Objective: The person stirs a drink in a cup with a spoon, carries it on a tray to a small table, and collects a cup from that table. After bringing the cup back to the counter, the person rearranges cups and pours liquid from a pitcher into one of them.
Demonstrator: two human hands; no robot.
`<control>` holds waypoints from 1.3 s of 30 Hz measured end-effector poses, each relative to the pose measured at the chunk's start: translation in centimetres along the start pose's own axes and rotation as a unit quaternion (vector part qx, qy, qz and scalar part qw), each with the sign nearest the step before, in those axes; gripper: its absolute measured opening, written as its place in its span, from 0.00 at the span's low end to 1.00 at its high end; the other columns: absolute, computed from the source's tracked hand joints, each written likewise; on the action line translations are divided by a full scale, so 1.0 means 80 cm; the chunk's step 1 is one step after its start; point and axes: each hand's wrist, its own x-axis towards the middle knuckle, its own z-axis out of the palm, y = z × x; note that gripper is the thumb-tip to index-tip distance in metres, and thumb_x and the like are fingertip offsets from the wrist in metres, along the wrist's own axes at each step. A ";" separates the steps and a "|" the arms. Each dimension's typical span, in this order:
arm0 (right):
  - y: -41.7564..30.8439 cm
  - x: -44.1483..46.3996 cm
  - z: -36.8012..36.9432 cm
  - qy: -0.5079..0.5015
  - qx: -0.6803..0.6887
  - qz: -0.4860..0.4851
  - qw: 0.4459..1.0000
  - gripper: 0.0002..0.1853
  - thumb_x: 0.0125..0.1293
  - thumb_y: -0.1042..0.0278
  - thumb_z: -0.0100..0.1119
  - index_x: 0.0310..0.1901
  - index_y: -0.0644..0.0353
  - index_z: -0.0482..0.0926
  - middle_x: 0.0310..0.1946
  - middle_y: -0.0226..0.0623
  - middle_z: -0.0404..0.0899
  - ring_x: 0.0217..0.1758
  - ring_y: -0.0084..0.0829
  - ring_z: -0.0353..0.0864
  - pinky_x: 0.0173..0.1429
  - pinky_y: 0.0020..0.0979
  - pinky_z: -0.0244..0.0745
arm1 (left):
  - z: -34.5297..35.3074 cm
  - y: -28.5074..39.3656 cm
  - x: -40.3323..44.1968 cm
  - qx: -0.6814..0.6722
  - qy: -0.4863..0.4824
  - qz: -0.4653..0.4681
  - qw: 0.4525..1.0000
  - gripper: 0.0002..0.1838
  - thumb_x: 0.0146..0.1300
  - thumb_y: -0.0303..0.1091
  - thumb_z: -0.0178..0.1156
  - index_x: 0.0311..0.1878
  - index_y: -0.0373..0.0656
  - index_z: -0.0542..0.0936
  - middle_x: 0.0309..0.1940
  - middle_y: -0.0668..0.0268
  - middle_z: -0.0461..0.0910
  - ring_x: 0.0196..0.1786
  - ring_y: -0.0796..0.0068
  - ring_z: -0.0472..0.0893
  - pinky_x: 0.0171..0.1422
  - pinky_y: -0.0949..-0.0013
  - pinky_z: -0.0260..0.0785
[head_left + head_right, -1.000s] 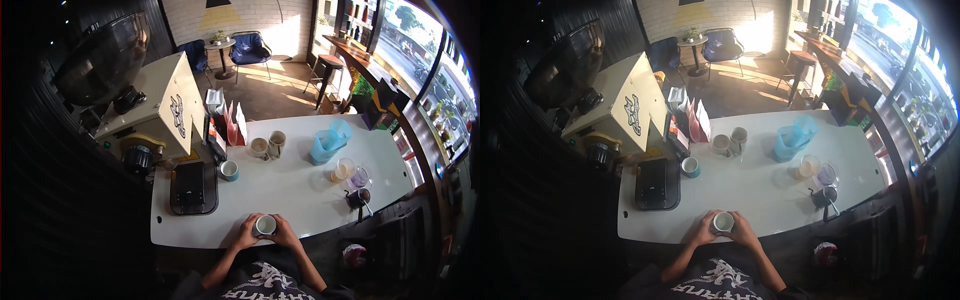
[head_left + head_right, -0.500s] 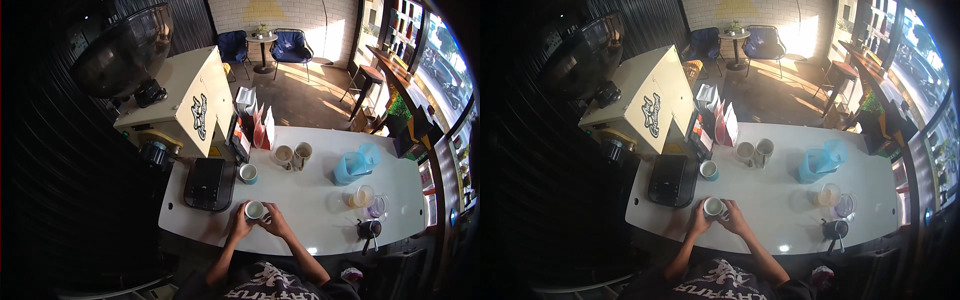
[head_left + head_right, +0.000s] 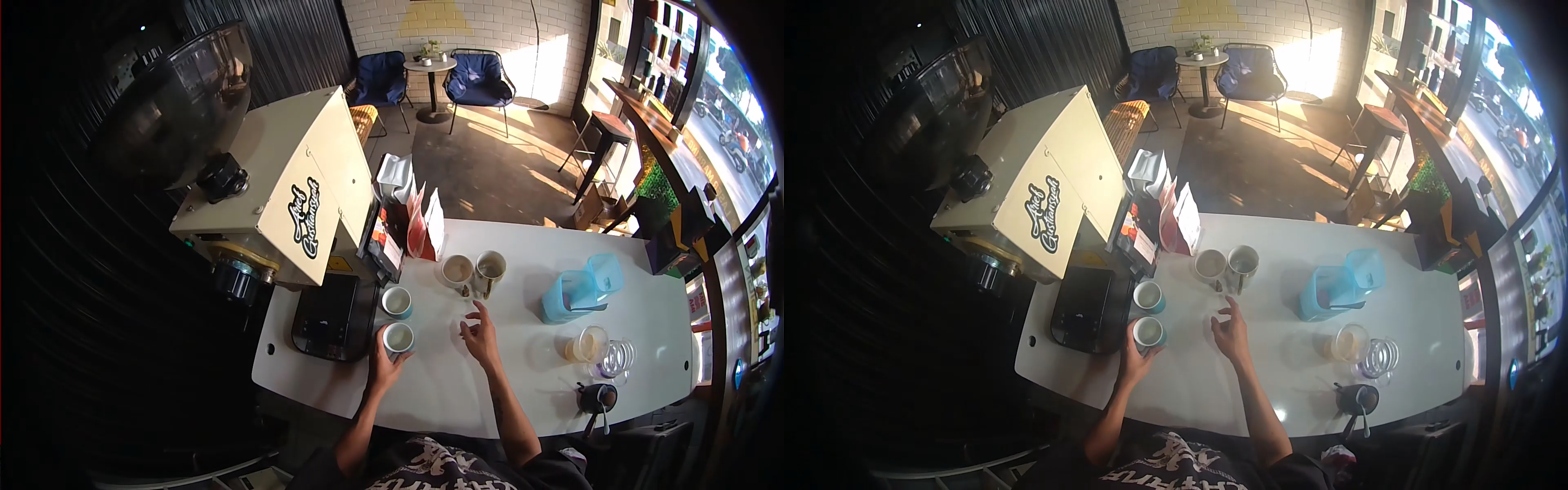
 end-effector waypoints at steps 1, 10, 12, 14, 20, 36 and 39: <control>0.002 0.007 0.001 -0.006 -0.005 0.010 1.000 0.33 0.68 0.75 0.59 0.72 0.58 0.58 0.51 0.45 0.77 0.32 0.29 0.85 0.35 0.29 0.80 | 0.001 -0.004 -0.001 0.001 0.001 0.000 1.000 0.41 0.51 0.28 0.76 0.67 0.40 0.65 0.59 0.51 0.75 0.63 0.50 0.76 0.65 0.56 0.68; -0.020 0.038 0.012 -0.042 0.058 0.080 0.994 0.34 0.74 0.65 0.57 0.75 0.57 0.52 0.46 0.47 0.77 0.22 0.27 0.80 0.23 0.29 0.74 | 0.005 -0.005 0.003 0.029 0.009 -0.041 0.999 0.43 0.53 0.24 0.73 0.70 0.41 0.60 0.60 0.53 0.74 0.65 0.55 0.74 0.69 0.56 0.65; -0.014 0.047 0.015 -0.031 0.067 0.077 0.994 0.33 0.75 0.64 0.56 0.74 0.58 0.53 0.44 0.46 0.78 0.20 0.26 0.79 0.22 0.29 0.74 | 0.004 0.000 0.006 0.009 0.004 -0.058 0.998 0.43 0.54 0.24 0.72 0.70 0.41 0.59 0.60 0.53 0.73 0.65 0.55 0.74 0.69 0.56 0.65; -0.009 0.054 0.015 -0.047 0.088 0.088 0.991 0.27 0.76 0.61 0.54 0.69 0.61 0.60 0.37 0.42 0.79 0.19 0.26 0.78 0.22 0.28 0.73 | 0.006 -0.004 0.007 0.005 0.003 -0.056 0.998 0.43 0.54 0.24 0.72 0.71 0.41 0.59 0.61 0.52 0.74 0.65 0.55 0.74 0.69 0.56 0.65; -0.019 0.044 0.024 -0.078 0.110 0.089 0.987 0.20 0.77 0.56 0.52 0.59 0.63 0.68 0.34 0.41 0.79 0.19 0.25 0.78 0.22 0.27 0.73 | 0.003 0.001 0.012 0.000 0.008 -0.051 0.999 0.42 0.55 0.26 0.73 0.70 0.39 0.60 0.60 0.50 0.74 0.63 0.54 0.75 0.67 0.57 0.66; -0.021 -0.084 0.002 -0.172 0.090 0.123 0.973 0.26 0.77 0.53 0.51 0.66 0.65 0.67 0.39 0.49 0.81 0.31 0.31 0.86 0.31 0.29 0.79 | 0.007 -0.018 0.014 -0.018 0.019 -0.046 0.999 0.45 0.55 0.28 0.74 0.72 0.41 0.58 0.59 0.51 0.74 0.63 0.54 0.75 0.67 0.57 0.66; -0.026 -0.102 -0.005 -0.185 0.074 0.129 0.972 0.28 0.77 0.54 0.52 0.69 0.66 0.64 0.43 0.51 0.81 0.34 0.33 0.86 0.34 0.31 0.81 | 0.003 -0.015 0.015 -0.021 0.017 -0.028 0.999 0.46 0.55 0.31 0.74 0.73 0.41 0.57 0.61 0.49 0.73 0.64 0.53 0.74 0.67 0.56 0.66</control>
